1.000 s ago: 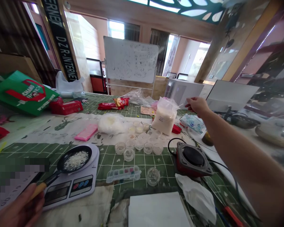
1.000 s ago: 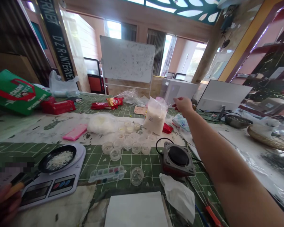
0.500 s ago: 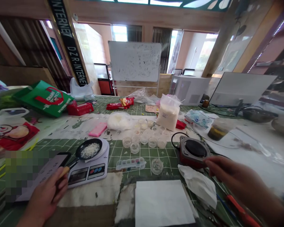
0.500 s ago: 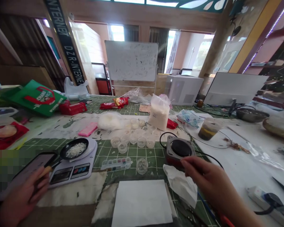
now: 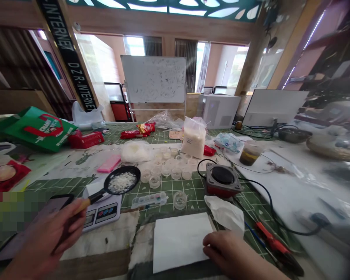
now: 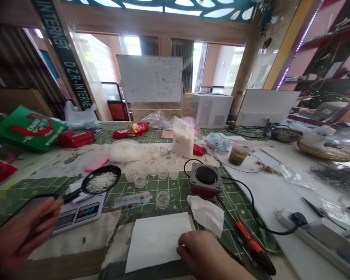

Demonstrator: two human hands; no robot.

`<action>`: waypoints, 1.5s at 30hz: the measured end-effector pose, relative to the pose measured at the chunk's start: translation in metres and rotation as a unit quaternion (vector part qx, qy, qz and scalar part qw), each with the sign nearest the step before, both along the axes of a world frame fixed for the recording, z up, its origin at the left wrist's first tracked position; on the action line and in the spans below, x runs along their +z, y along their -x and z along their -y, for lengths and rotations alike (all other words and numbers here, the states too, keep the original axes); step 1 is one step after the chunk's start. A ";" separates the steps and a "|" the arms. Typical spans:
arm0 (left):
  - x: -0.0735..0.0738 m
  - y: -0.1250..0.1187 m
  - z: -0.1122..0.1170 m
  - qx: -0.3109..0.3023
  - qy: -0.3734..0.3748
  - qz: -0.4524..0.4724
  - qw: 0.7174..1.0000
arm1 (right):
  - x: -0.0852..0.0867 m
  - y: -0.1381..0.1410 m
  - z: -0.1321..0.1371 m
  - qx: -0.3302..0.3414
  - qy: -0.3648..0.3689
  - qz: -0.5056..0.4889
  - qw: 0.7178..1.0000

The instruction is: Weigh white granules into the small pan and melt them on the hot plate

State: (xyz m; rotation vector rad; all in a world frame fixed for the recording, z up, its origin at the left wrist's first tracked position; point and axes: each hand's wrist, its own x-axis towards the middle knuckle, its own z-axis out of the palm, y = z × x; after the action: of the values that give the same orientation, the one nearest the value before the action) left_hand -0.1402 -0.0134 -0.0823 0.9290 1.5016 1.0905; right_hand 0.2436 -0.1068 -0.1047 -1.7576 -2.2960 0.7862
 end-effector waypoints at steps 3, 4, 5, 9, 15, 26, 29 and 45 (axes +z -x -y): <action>0.007 -0.044 -0.005 -0.078 0.023 0.107 0.991 | 0.001 0.010 -0.001 0.040 -0.026 0.035 0.998; 0.009 -0.060 -0.008 -0.108 0.028 0.132 0.985 | 0.000 0.012 -0.002 0.045 -0.040 0.044 0.997; 0.010 -0.076 -0.011 -0.127 0.027 0.150 0.980 | -0.002 0.015 -0.002 0.045 -0.056 0.052 0.996; 0.014 -0.139 -0.027 -0.221 0.030 0.176 0.959 | -0.017 0.021 -0.004 0.056 -0.098 0.091 0.989; 0.010 -0.220 -0.042 -0.290 0.020 0.164 0.943 | -0.043 0.018 -0.012 0.093 -0.146 0.114 0.978; -0.015 -0.290 -0.059 -0.325 0.044 0.169 0.929 | -0.097 0.004 -0.026 0.116 -0.259 0.102 0.954; -0.018 -0.296 -0.061 -0.330 0.055 0.175 0.926 | -0.102 0.003 -0.025 0.123 -0.288 0.097 0.945; -0.009 -0.280 -0.067 -0.358 0.135 0.188 0.905 | -0.090 0.001 -0.025 0.121 -0.247 0.082 0.958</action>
State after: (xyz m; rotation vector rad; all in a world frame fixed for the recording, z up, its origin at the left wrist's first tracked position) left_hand 0.1402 0.0533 -0.0911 0.8994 0.8428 0.4642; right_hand 0.2430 -0.0818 -0.1951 -1.3785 -2.5522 0.0682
